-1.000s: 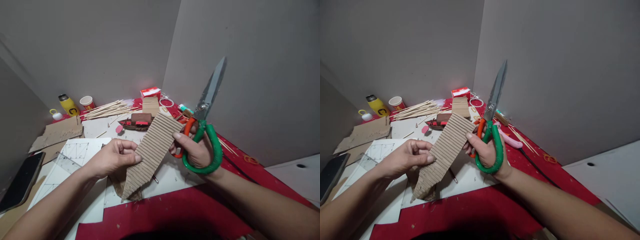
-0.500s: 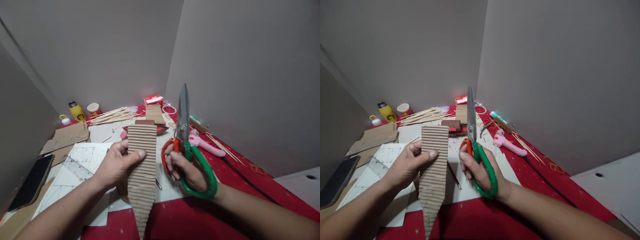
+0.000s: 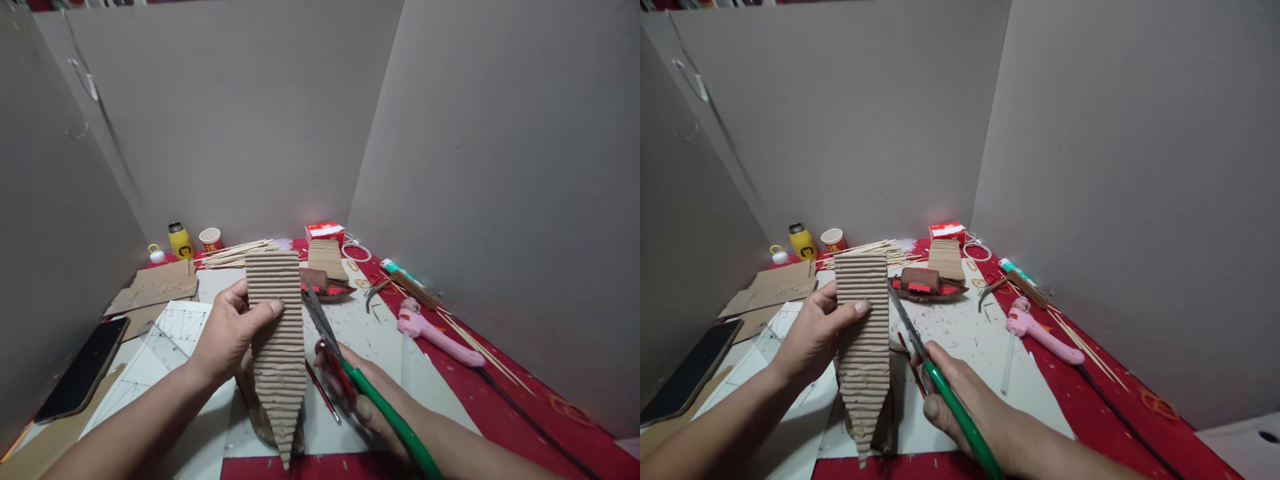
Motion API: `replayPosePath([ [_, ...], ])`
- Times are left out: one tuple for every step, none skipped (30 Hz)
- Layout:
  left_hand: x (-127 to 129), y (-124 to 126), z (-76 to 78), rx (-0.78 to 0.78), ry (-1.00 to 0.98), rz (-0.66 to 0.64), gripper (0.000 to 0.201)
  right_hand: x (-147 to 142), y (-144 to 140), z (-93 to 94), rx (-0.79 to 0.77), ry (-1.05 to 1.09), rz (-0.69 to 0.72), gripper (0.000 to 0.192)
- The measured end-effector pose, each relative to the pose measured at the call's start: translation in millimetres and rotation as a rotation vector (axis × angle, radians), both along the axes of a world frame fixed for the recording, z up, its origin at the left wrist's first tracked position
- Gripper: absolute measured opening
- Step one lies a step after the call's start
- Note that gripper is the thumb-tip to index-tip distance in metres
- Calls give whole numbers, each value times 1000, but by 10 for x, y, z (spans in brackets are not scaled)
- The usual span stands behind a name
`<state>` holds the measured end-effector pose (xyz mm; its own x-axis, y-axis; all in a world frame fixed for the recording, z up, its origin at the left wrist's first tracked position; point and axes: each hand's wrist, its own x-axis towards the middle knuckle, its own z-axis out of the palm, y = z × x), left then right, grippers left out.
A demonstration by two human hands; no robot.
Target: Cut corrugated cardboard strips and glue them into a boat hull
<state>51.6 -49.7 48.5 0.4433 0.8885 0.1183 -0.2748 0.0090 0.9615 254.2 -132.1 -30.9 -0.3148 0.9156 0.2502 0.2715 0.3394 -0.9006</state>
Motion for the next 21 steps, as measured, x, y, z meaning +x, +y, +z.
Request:
replayPosePath([
  [5, -7, -2, -1, 10, -5, 19, -5, -3, 35, 9, -6, 12, 65],
  [12, -14, -6, -3, 20, -14, 19, -12, -5, 61, 7, -1, 25, 66],
  [19, -22, -10, -5, 29, -25, 19, -19, -5, 78, 0, 7, 39, 67],
  [27, -29, -16, -5, 36, -34, 18, -26, -5, 83, -6, 16, 43, 67],
  [33, -36, -22, -4, 43, -40, 18, -31, -4, 78, -13, 21, 42, 68],
  [38, -41, -28, -1, 48, -41, 17, -32, -4, 67, -18, 26, 39, 68],
  [40, -46, -35, 1, 52, -39, 18, -31, -4, 51, -23, 28, 35, 69],
  [41, -49, -43, -1, 60, -34, 18, -26, -6, 34, -31, 25, 31, 68],
  [40, -52, -50, -6, 70, -30, 19, -19, -9, 20, -39, 16, 30, 68],
  [40, -55, -58, -15, 78, -27, 20, -11, -14, 10, -45, 1, 29, 67],
  [40, -59, -64, -25, 84, -22, 22, -4, -19, 6, -46, -16, 30, 66],
  [41, -63, -70, -36, 89, -13, 24, 1, -25, 6, -43, -32, 33, 65],
  [44, -68, -74, -42, 92, -2, 26, 3, -31, 12, -37, -44, 38, 64],
  [49, -73, -78, -41, 92, 15, 28, 3, -35, 22, -28, -52, 44, 64],
  [55, -79, -81, -33, 90, 33, 28, 0, -39, 34, -19, -58, 47, 63],
  [61, -86, -85, -24, 92, 44, 28, -5, -41, 47, -11, -62, 47, 63],
  [68, -93, -90, -17, 94, 48, 28, -10, -41, 61, -7, -67, 45, 63],
  [75, -100, -96, -12, 96, 44, 28, -15, -41, 73, -5, -74, 41, 63],
  [82, -107, -105, -11, 99, 36, 28, -18, -40, 83, -8, -83, 38, 64],
  [88, -113, -115, -12, 102, 29, 28, -18, -39, 88, -12, -91, 34, 64],
  [93, -118, -125, -15, 105, 23, 27, -17, -38, 87, -18, -98, 30, 65],
])
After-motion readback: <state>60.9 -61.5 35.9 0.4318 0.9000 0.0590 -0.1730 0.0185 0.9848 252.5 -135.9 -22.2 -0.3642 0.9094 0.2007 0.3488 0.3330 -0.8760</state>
